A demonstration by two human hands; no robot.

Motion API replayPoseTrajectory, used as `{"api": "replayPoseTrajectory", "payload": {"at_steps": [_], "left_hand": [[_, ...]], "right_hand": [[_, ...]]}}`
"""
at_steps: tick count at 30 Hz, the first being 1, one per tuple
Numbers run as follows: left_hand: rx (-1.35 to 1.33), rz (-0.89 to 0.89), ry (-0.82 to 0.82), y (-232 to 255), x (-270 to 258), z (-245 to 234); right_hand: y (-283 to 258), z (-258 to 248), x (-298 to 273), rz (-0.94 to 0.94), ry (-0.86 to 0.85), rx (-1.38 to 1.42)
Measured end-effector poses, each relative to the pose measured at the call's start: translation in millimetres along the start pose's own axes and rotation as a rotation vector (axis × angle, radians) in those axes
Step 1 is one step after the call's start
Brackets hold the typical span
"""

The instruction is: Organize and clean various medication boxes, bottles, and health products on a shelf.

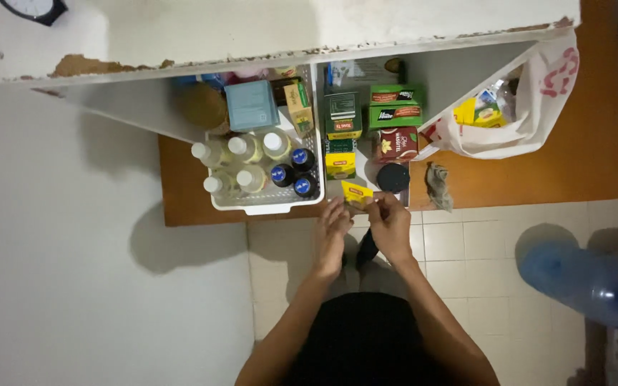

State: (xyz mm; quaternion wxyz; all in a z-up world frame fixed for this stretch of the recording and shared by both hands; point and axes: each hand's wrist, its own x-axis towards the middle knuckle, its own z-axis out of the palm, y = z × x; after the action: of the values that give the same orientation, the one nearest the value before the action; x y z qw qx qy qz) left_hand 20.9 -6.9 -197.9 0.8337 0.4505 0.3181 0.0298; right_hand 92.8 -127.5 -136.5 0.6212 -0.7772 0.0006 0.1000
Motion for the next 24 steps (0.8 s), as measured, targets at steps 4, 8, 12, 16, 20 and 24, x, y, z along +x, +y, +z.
{"api": "replayPoseTrajectory", "payload": {"at_steps": [4, 8, 12, 16, 20, 24], "left_hand": [[0.027, 0.067, -0.098, -12, 11, -14], [0.263, 0.028, -0.092, 12, 21, -2], [0.441, 0.143, -0.153, 23, 33, 11], [0.458, 0.058, -0.152, 15, 47, 10], [0.494, 0.047, -0.134, 14, 51, 9], [0.439, 0.034, -0.128, 11, 54, 7]], "right_hand": [[5, 26, 22, -0.046, 0.034, -0.18], [27, 48, 44, -0.06, 0.05, -0.22], [22, 58, 53, -0.009, 0.08, -0.182], [19, 62, 52, -0.095, 0.118, -0.211], [26, 64, 52, -0.115, 0.119, -0.277], [15, 65, 54, -0.018, 0.097, -0.362]]}}
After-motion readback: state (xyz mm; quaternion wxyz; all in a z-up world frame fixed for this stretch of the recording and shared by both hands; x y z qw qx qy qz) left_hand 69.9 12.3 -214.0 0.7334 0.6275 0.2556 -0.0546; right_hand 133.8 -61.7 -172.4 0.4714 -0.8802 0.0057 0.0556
